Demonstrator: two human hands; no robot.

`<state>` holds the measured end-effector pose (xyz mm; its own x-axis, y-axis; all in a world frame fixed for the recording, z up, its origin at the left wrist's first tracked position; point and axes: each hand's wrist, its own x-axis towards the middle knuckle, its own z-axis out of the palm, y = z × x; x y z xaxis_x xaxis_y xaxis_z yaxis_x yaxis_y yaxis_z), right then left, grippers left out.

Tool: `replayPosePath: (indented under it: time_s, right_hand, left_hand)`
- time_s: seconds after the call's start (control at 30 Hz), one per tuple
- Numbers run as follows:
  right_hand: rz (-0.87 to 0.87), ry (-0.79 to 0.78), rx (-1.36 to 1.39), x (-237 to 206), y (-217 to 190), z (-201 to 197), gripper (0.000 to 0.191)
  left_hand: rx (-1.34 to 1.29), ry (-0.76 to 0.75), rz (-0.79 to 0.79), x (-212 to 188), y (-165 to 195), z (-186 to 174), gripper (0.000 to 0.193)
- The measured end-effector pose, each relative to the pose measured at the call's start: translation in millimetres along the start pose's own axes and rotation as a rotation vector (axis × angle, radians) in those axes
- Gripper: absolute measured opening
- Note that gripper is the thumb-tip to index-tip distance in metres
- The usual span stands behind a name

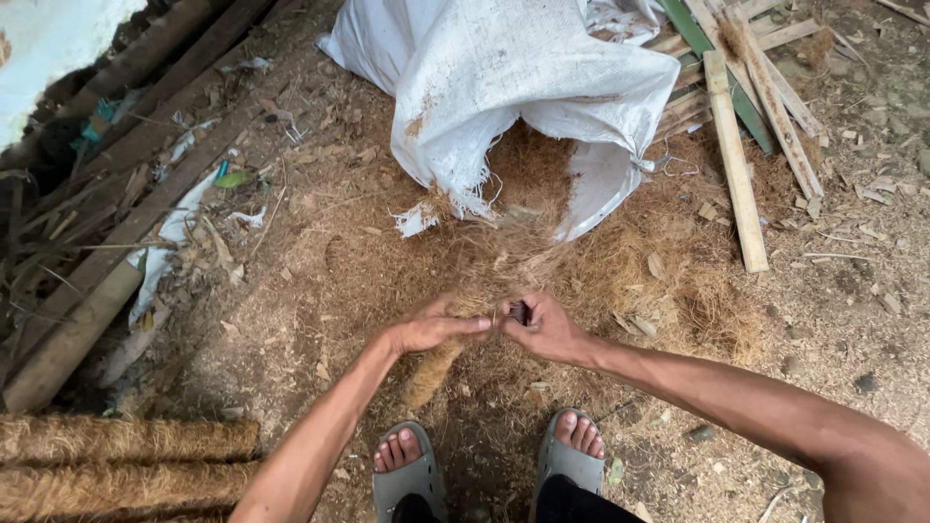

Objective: The person pulls coconut coir fiber from a white sack on the ground, wraps and twists the fiber around a wooden stick to form a broom head, and ties it in place with string from a small spool, working the fiber down the stick by hand.

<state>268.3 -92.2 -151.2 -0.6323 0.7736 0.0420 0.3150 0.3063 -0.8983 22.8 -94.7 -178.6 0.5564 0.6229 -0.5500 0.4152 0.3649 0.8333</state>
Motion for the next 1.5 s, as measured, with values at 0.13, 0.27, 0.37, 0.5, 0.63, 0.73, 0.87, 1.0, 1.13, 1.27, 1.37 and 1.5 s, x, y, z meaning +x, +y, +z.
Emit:
replayPosePath:
  time_s: [0.13, 0.27, 0.37, 0.5, 0.63, 0.73, 0.87, 1.0, 1.13, 1.27, 1.37, 1.5]
  right_hand:
    - [0.402, 0.022, -0.123, -2, -10, 8, 0.045]
    - [0.374, 0.255, 0.081, 4, -22, 25, 0.032]
    - [0.228, 0.241, 0.270, 5, -29, 27, 0.021]
    - [0.261, 0.209, 0.267, 10, -37, 29, 0.015]
    - [0.077, 0.299, 0.208, 13, -39, 31, 0.033]
    - [0.212, 0.199, 0.237, 11, -39, 27, 0.021]
    - [0.205, 0.277, 0.430, 2, -36, 21, 0.020]
    - [0.103, 0.226, 0.474, -15, -40, 13, 0.028]
    - [-0.006, -0.158, -0.065, -16, -44, -2, 0.038]
    - [-0.033, -0.398, -0.269, -6, -54, -17, 0.032]
    - [-0.104, -0.449, -0.299, -5, -70, -22, 0.027]
    - [-0.178, -0.536, -0.385, -2, -108, -26, 0.024]
  left_hand:
    - [0.108, 0.032, 0.173, 10, 0, 17, 0.137]
    - [0.136, -0.103, 0.213, 0, 9, 7, 0.142]
    - [0.136, -0.224, 0.342, -13, 24, -11, 0.144]
    - [0.240, 0.003, 0.094, -5, 50, -20, 0.142]
    - [0.153, 0.159, 0.204, 2, 56, -18, 0.130]
    - [0.294, 0.173, 0.082, 4, 53, -15, 0.123]
    - [0.174, 0.202, 0.167, 7, 52, -12, 0.121]
    - [0.021, 0.243, 0.192, 6, 61, -7, 0.110]
    - [-0.036, 0.225, 0.064, 14, 63, 3, 0.102]
    - [0.159, 0.234, 0.255, 21, 50, 4, 0.094]
    - [-0.019, 0.233, 0.265, 16, 42, -4, 0.125]
    - [-0.038, 0.213, 0.179, 10, 44, -5, 0.144]
